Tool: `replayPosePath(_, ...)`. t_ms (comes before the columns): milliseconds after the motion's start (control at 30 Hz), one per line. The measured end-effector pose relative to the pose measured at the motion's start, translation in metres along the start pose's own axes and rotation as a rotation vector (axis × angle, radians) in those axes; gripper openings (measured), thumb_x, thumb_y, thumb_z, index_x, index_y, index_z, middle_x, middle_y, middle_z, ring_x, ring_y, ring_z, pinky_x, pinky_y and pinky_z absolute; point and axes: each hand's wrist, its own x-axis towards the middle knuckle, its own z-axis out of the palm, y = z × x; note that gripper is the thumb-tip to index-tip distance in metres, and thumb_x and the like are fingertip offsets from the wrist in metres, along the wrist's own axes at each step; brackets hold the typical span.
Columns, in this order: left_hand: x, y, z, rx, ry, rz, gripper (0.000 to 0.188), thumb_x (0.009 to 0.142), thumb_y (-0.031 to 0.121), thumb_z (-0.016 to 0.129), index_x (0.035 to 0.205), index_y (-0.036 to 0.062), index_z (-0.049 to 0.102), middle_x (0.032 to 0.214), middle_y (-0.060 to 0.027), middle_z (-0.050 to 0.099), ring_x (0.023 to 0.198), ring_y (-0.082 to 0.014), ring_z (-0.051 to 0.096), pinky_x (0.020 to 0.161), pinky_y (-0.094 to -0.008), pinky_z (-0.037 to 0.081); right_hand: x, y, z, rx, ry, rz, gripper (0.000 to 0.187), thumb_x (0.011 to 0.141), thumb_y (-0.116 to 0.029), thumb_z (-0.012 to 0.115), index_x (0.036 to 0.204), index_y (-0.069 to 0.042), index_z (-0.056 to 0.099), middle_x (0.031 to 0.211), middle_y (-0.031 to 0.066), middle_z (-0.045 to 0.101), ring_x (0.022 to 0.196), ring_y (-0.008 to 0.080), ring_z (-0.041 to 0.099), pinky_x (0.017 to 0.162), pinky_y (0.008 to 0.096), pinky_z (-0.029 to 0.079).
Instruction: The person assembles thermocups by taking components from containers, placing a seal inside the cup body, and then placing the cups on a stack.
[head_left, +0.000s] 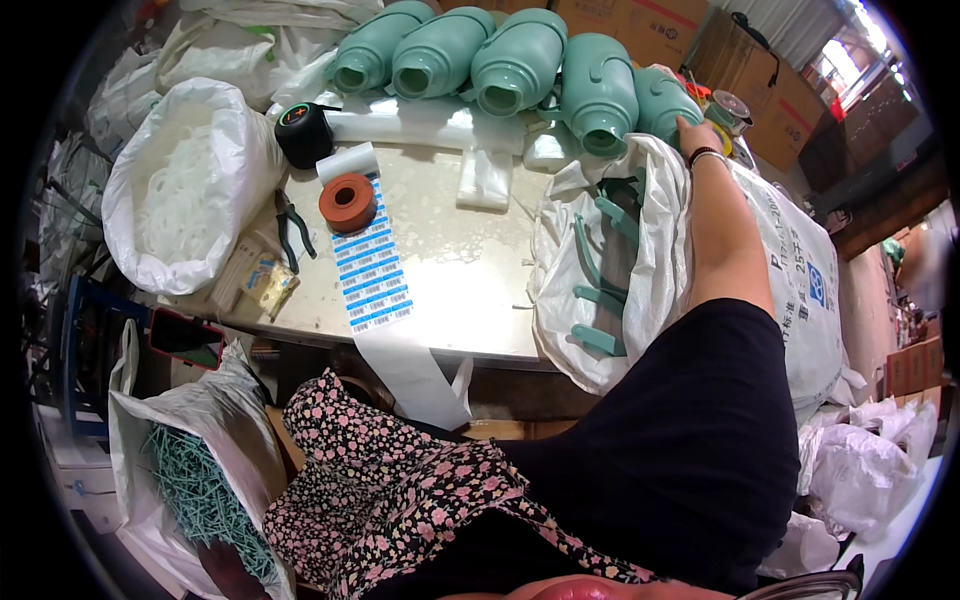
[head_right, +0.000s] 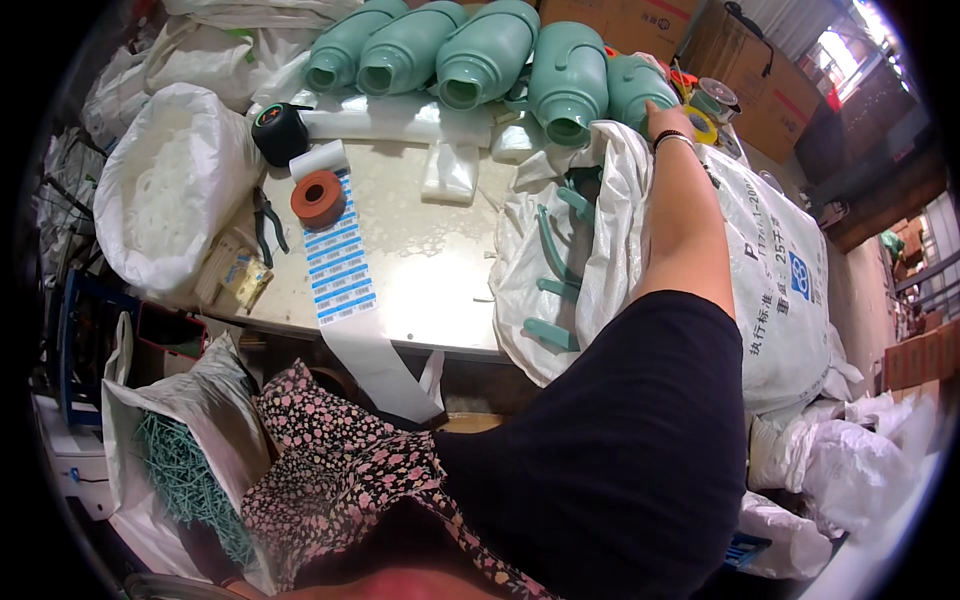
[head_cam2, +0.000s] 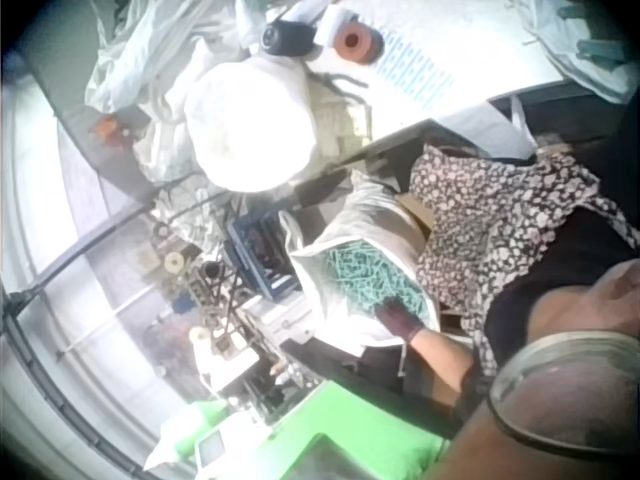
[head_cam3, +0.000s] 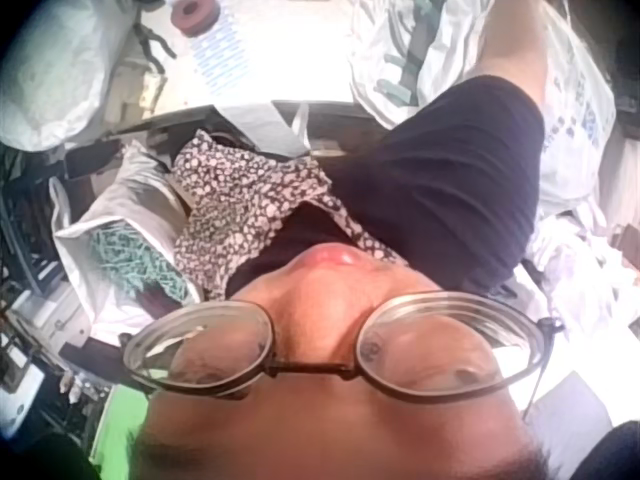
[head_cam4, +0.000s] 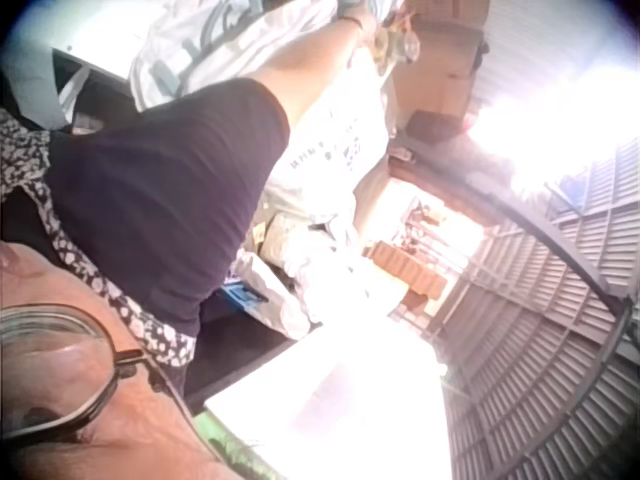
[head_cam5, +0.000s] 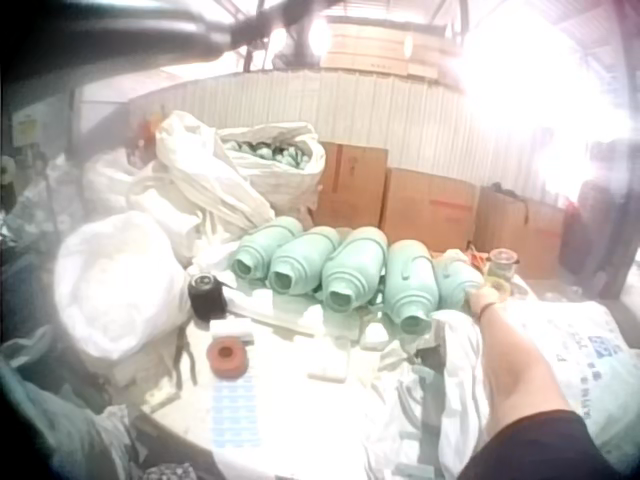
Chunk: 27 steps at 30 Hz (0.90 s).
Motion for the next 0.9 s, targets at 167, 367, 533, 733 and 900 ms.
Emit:
replayPosePath(167, -0.015, 0.014, 0.004, -0.167, 0.006, -0.083, 0.048, 0.095, 0.004, 0.045, 0.142, 0.0046, 0.033, 0.121, -0.0151, 0.051, 0.104, -0.0194, 0.052, 0.089, -0.0286, 0.043, -0.001, 0.007, -0.005, -0.214, -0.169, -0.083, 0.067, 0.09, -0.053, 0.046, 0.133, -0.001, 0.047, 0.133, 0.0206, 0.052, 0.121, 0.0329, 0.053, 0.101, 0.0421, 0.04)
replayPosePath(367, -0.033, 0.007, -0.031, -0.433, 0.046, -0.326, 0.05, 0.095, 0.024, 0.043, 0.141, 0.0079, 0.034, 0.134, -0.015, 0.042, 0.121, -0.0254, 0.038, 0.102, -0.0363, 0.031, -0.026, -0.013, -0.014, -0.305, 0.012, -0.239, 0.04, 0.093, -0.029, 0.039, 0.124, -0.009, 0.057, 0.119, 0.0206, 0.061, 0.107, 0.0352, 0.061, 0.092, 0.0439, 0.047)
replayPosePath(533, -0.048, -0.007, -0.073, -0.83, -0.069, -0.46, 0.055, 0.095, 0.042, 0.04, 0.141, 0.0106, 0.035, 0.144, -0.015, 0.034, 0.136, -0.0305, 0.027, 0.113, -0.0427, 0.021, -0.009, 0.002, -0.017, -0.388, -0.029, -0.328, 0.033, 0.087, -0.012, 0.045, 0.113, -0.007, 0.066, 0.112, 0.0216, 0.064, 0.102, 0.0365, 0.062, 0.087, 0.0443, 0.05)
replayPosePath(733, -0.047, -0.005, -0.067, -0.526, 0.04, -0.403, 0.056, 0.097, 0.042, 0.03, 0.14, 0.0061, 0.032, 0.142, -0.0175, 0.034, 0.134, -0.0291, 0.029, 0.112, -0.041, 0.022, 0.023, 0.015, 0.01, -0.395, -0.342, -0.342, 0.062, 0.085, -0.029, 0.056, 0.139, -0.004, 0.039, 0.134, 0.0238, 0.05, 0.125, 0.0343, 0.049, 0.103, 0.0426, 0.039)
replayPosePath(900, -0.04, -0.021, -0.057, -0.448, 0.062, -0.39, 0.049, 0.097, 0.034, 0.031, 0.138, 0.0075, 0.035, 0.13, -0.0158, 0.038, 0.12, -0.0271, 0.034, 0.103, -0.0386, 0.028, 0.017, 0.01, 0.006, -0.356, -0.433, -0.199, 0.089, 0.08, -0.042, 0.061, 0.149, -0.008, 0.018, 0.143, 0.0218, 0.041, 0.132, 0.035, 0.041, 0.109, 0.0433, 0.033)
